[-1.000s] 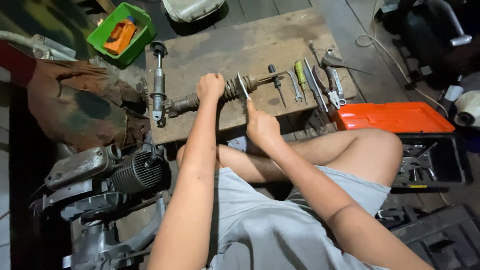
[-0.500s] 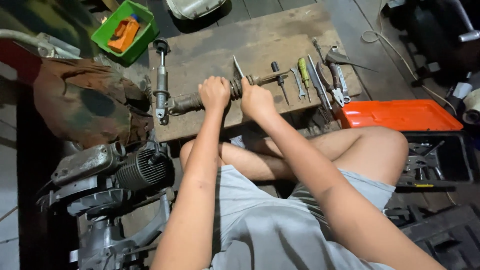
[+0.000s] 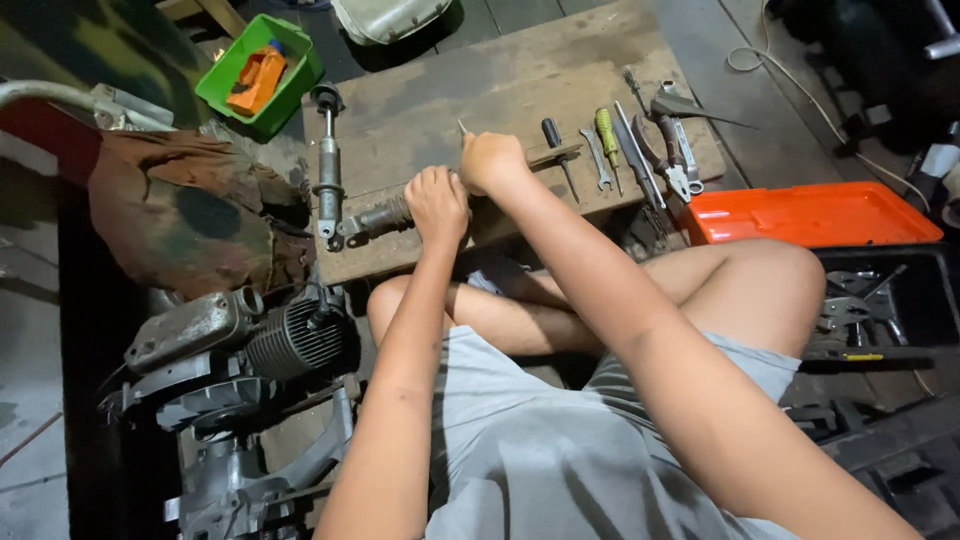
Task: A person is filing the exterior of a motorcycle shock absorber and then using a small tool to work on the internal components.
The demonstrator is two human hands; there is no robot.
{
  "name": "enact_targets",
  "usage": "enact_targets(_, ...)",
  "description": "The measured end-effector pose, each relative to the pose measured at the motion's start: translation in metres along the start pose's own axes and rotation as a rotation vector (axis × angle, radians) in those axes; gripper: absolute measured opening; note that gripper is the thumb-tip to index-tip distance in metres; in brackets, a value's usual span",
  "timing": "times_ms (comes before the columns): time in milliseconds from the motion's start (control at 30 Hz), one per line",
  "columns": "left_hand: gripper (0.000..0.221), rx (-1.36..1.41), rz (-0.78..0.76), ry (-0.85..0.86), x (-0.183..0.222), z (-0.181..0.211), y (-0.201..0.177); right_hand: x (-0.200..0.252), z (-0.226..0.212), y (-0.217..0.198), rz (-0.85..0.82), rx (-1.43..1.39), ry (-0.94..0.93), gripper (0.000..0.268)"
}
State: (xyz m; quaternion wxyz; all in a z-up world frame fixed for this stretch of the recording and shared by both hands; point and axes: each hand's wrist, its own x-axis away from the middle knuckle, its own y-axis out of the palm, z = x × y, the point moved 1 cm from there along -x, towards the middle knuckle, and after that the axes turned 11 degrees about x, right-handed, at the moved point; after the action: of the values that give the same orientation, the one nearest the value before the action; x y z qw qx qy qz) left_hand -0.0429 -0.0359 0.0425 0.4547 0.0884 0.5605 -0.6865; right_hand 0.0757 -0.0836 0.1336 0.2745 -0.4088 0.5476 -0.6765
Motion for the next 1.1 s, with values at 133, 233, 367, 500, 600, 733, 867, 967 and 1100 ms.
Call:
enact_targets(133,0.026,-0.026,-0.023,-0.040,0.016,-0.002,0.012,-0.009,-0.002,0.002,-0.014,-0.010,0.009,0.047)
enact_targets(233,0.028,0.040,-0.043,-0.058,0.027,0.009,0.002,-0.009,-0.004,0.012,0.019,-0.009,0.031,0.046)
enact_targets(367,0.030,0.053,-0.076,-0.083,0.030,0.021,-0.014,-0.027,-0.005,0.051,0.056,-0.052,0.078,0.046)
enact_targets(500,0.026,0.036,-0.096,-0.078,0.022,0.006,-0.001,-0.019,-0.005,0.065,0.106,-0.080,0.079,0.053)
enact_targets(600,0.020,-0.024,-0.056,-0.067,0.017,-0.015,0.026,0.031,-0.008,0.035,0.188,-0.140,0.097,0.050)
enact_targets(733,0.017,-0.108,0.054,-0.021,0.010,-0.020,0.038,0.058,-0.010,0.028,0.205,-0.228,0.083,0.057)
enact_targets(867,0.017,-0.116,0.019,-0.042,0.010,-0.016,0.033,0.067,-0.005,0.046,0.261,-0.250,0.088,0.062)
enact_targets(967,0.019,-0.110,-0.030,-0.058,0.006,-0.016,0.031,0.077,0.000,0.042,0.246,-0.273,0.094,0.066)
enact_targets(1100,0.019,-0.151,-0.015,-0.058,0.000,-0.021,0.040,0.097,-0.003,0.030,0.235,-0.218,0.099,0.066)
